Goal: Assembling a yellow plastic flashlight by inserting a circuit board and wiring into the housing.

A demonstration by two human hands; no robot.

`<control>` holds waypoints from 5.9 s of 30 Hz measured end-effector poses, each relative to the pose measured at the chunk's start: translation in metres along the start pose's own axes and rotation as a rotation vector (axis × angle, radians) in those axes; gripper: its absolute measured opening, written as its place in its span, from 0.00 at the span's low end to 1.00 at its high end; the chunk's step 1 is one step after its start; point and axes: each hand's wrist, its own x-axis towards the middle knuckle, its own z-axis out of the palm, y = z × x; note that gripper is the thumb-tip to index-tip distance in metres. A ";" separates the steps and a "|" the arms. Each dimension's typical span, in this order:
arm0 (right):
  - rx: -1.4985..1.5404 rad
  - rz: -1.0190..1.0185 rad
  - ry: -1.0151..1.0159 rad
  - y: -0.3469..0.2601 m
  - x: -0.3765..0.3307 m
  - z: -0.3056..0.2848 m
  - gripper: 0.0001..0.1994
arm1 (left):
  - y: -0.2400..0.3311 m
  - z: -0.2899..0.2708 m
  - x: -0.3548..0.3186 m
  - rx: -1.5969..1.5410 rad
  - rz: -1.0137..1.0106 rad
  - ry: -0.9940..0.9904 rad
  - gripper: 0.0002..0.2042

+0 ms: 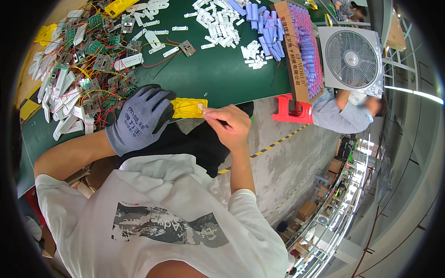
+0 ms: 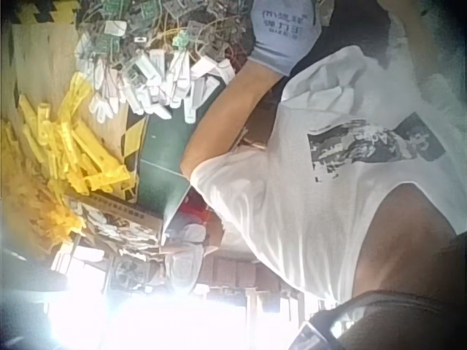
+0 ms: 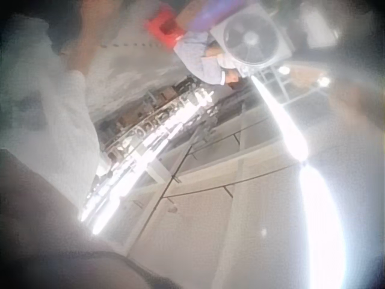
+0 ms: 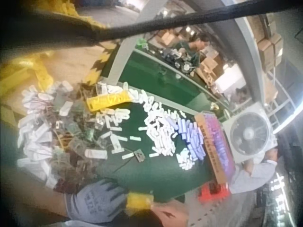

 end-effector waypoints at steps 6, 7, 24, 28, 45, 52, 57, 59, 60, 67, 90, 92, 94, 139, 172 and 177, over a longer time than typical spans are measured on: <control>-0.228 -0.133 -0.100 0.002 0.001 -0.009 0.10 | 0.001 0.001 0.002 0.010 0.020 0.023 0.15; -0.266 -0.131 -0.153 0.002 0.002 -0.009 0.10 | 0.001 0.000 0.003 0.008 0.007 0.026 0.15; -0.282 -0.020 -0.245 0.006 0.038 -0.025 0.06 | 0.003 -0.004 0.006 0.006 -0.028 -0.003 0.15; -0.572 0.139 0.046 0.053 0.118 -0.050 0.07 | 0.002 -0.003 0.007 0.020 -0.022 0.010 0.12; 0.116 0.050 0.500 0.073 0.124 -0.040 0.14 | 0.002 -0.004 0.004 -0.027 -0.010 0.012 0.16; 0.175 -0.024 0.074 -0.004 0.031 0.013 0.18 | -0.004 0.000 0.010 -0.062 0.012 0.062 0.14; 0.041 -0.059 -0.005 -0.010 0.028 0.041 0.16 | -0.005 0.001 0.007 -0.051 -0.003 0.032 0.17; -0.017 -0.101 -0.017 -0.014 0.029 0.036 0.16 | -0.006 0.000 0.008 -0.039 0.004 0.043 0.18; -0.083 -0.151 -0.043 -0.016 0.027 0.034 0.15 | -0.006 0.001 0.008 -0.039 0.002 0.035 0.18; -0.538 -0.014 0.061 -0.048 -0.016 0.041 0.19 | -0.001 -0.002 0.006 -0.023 0.003 -0.031 0.19; -0.084 0.371 0.293 -0.033 -0.030 0.045 0.31 | 0.007 -0.008 0.020 0.012 -0.029 -0.059 0.19; -0.067 0.390 0.352 -0.029 -0.034 0.044 0.31 | 0.005 -0.005 0.019 0.020 -0.009 -0.071 0.18; 0.144 0.443 0.453 -0.026 -0.040 0.048 0.30 | 0.006 -0.007 0.018 0.073 -0.021 -0.079 0.19; 0.906 0.472 0.293 -0.059 -0.057 0.067 0.20 | 0.071 0.044 0.009 -0.678 -0.671 0.508 0.37; -0.395 0.121 -0.004 0.004 0.155 0.131 0.13 | 0.034 0.028 -0.031 -0.655 -0.691 0.731 0.26; -0.297 0.102 -0.197 0.014 0.157 0.121 0.10 | 0.039 0.027 -0.011 -0.529 -0.616 0.711 0.24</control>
